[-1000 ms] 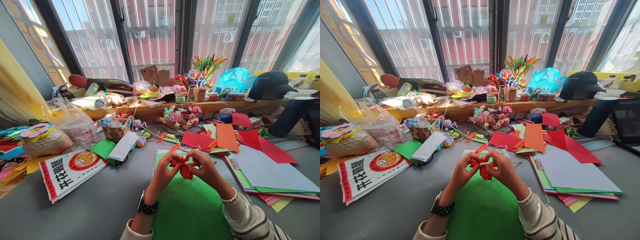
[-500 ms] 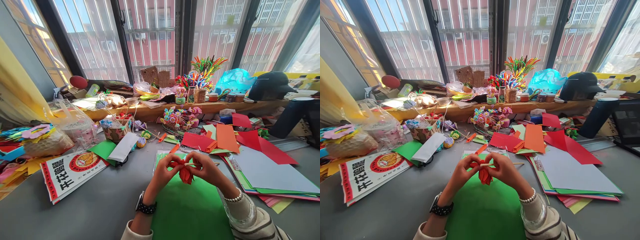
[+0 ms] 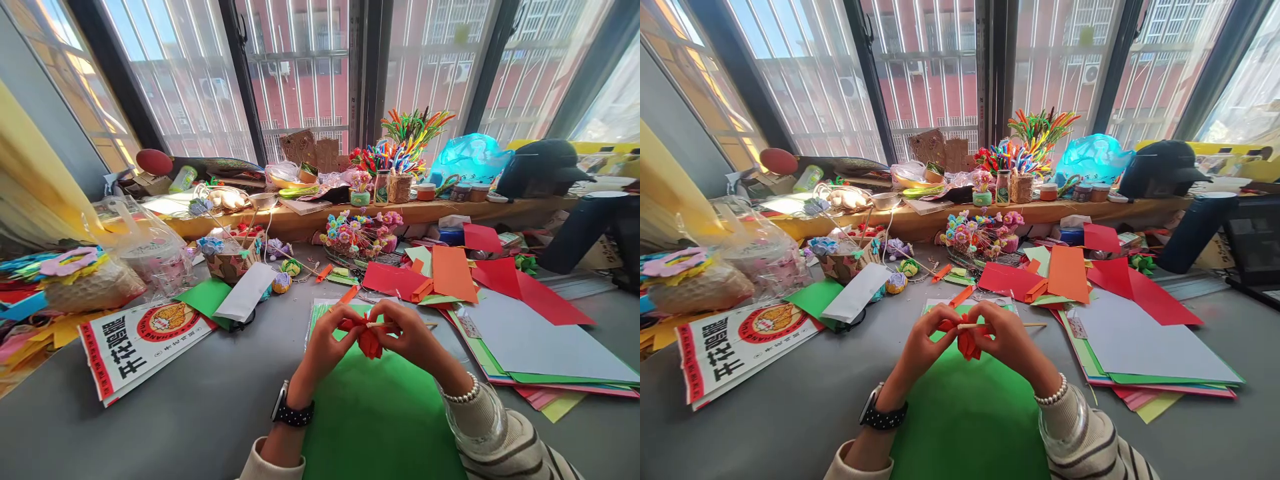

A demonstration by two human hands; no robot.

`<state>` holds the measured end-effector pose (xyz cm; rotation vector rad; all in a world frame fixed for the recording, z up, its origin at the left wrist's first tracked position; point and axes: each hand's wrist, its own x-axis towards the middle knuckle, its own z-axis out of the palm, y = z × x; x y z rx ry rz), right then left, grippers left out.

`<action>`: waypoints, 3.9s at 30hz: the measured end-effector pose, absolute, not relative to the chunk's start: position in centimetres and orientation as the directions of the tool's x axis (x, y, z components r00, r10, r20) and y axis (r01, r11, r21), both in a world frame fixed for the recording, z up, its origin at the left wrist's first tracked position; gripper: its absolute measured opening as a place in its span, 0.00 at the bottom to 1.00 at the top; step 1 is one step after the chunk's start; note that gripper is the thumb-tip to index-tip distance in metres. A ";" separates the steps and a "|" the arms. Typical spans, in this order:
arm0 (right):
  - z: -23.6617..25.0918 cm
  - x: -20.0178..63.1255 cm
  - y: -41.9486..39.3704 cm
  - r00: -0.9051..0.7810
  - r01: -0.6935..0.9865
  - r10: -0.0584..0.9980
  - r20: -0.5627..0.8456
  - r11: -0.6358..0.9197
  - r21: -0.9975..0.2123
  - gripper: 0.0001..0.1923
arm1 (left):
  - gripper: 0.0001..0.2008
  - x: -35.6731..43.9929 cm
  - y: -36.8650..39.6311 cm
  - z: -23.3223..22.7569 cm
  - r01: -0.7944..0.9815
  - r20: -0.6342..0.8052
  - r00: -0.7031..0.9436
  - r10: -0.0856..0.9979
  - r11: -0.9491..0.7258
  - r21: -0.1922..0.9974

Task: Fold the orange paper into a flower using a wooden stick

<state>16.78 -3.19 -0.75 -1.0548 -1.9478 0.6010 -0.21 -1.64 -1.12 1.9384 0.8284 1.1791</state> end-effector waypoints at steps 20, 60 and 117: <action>-0.9 16.6 -3.2 -0.308 0.467 0.754 0.580 0.651 -0.599 0.07 | 0.03 -0.3 -1.6 -1.1 0.135 0.552 0.395 0.734 -0.641 0.756; -0.9 17.9 -2.4 -0.483 0.566 0.738 0.471 0.673 -0.475 0.07 | 0.03 -1.1 -0.7 -0.3 0.240 0.393 0.516 0.761 -0.569 0.786; -0.8 16.5 -3.2 -0.332 0.469 0.698 0.635 0.706 -0.531 0.03 | 0.04 -1.1 -1.4 -0.2 0.069 0.432 0.454 0.779 -0.514 0.855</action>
